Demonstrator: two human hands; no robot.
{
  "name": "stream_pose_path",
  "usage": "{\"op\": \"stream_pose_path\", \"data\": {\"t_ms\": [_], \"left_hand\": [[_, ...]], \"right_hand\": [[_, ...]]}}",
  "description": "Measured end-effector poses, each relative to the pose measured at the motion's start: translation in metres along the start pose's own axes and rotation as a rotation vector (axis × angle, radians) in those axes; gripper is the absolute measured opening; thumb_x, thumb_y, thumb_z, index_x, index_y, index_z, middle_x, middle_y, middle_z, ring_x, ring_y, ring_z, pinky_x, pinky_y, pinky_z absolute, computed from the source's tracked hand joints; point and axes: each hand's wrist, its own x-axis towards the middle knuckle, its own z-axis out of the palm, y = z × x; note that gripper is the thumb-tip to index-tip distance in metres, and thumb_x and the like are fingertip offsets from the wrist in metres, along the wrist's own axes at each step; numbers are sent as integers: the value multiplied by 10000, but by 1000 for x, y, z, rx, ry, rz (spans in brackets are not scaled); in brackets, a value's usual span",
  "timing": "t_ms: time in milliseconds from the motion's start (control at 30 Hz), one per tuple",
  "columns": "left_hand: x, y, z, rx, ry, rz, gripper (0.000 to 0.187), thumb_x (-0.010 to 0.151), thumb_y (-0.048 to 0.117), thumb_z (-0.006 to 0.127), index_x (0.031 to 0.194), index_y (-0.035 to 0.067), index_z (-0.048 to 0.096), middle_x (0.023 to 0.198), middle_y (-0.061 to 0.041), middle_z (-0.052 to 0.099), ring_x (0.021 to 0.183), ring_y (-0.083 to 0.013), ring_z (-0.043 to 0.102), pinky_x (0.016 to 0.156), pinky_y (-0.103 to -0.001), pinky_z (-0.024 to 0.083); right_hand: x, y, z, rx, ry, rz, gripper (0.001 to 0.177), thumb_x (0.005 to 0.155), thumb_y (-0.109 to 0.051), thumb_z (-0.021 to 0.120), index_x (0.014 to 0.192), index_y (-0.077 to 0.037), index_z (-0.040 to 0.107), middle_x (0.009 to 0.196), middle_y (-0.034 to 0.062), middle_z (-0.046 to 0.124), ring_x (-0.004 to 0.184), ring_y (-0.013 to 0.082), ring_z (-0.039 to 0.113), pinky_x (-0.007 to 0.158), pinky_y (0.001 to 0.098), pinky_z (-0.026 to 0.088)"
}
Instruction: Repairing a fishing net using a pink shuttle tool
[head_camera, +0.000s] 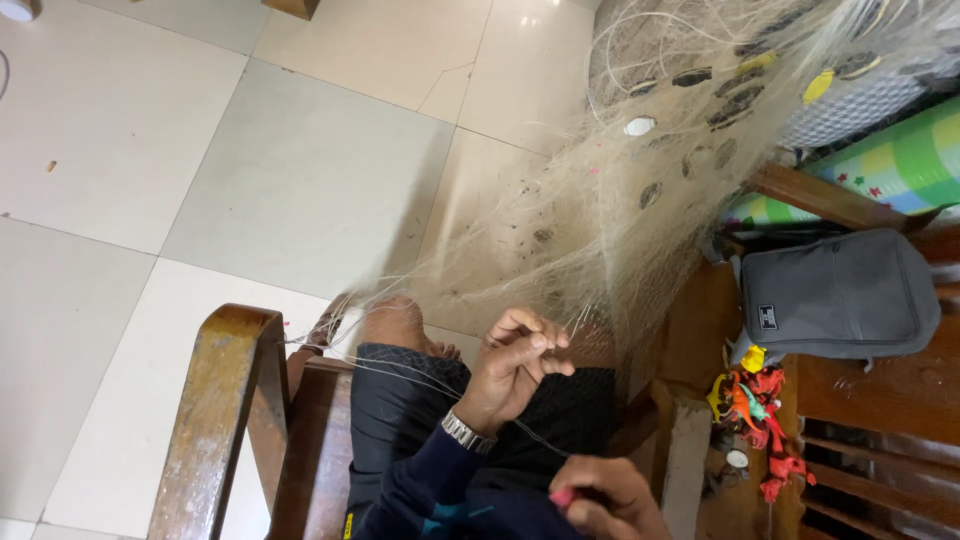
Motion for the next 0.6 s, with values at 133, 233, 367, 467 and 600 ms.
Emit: {"op": "stream_pose_path", "data": {"t_ms": [133, 233, 367, 467, 600], "left_hand": [[-1, -1, 3, 24, -17, -6, 73, 852, -32, 575, 882, 26, 543, 825, -156, 564, 906, -259, 575, 670, -377, 589], [0, -2, 2, 15, -39, -14, 60, 861, -17, 579, 882, 31, 551, 844, -147, 580, 909, -252, 586, 669, -372, 586], [2, -1, -1, -25, -39, -31, 60, 860, 11, 588, 891, 52, 556, 846, -130, 568, 872, -233, 577, 705, -350, 564], [4, -2, -8, -29, -8, -26, 66, 851, 21, 601, 884, 55, 555, 846, -105, 570, 809, -209, 586, 700, -329, 556], [9, -17, -39, -19, 107, 2, 112, 821, -48, 562, 908, 10, 524, 810, -185, 571, 832, -280, 645, 688, -381, 591]], "right_hand": [[5, 1, -22, -266, 428, 171, 202, 766, -243, 660, 904, -96, 653, 691, -5, 582, 569, 86, 472, 538, 226, 365], [40, -4, -39, -738, 592, 186, 76, 810, -115, 597, 878, -105, 631, 781, 5, 640, 687, 107, 573, 664, 228, 431], [76, 2, -44, -879, 393, -51, 152, 781, -20, 619, 920, -71, 654, 849, 77, 635, 724, 164, 627, 689, 249, 489], [88, 3, -43, -889, 314, -69, 116, 789, -30, 619, 901, -54, 641, 825, 81, 616, 709, 184, 626, 681, 276, 494], [96, 10, -42, -736, 440, -40, 93, 718, -46, 702, 793, -99, 688, 659, 89, 611, 568, 257, 640, 497, 305, 513]]}}
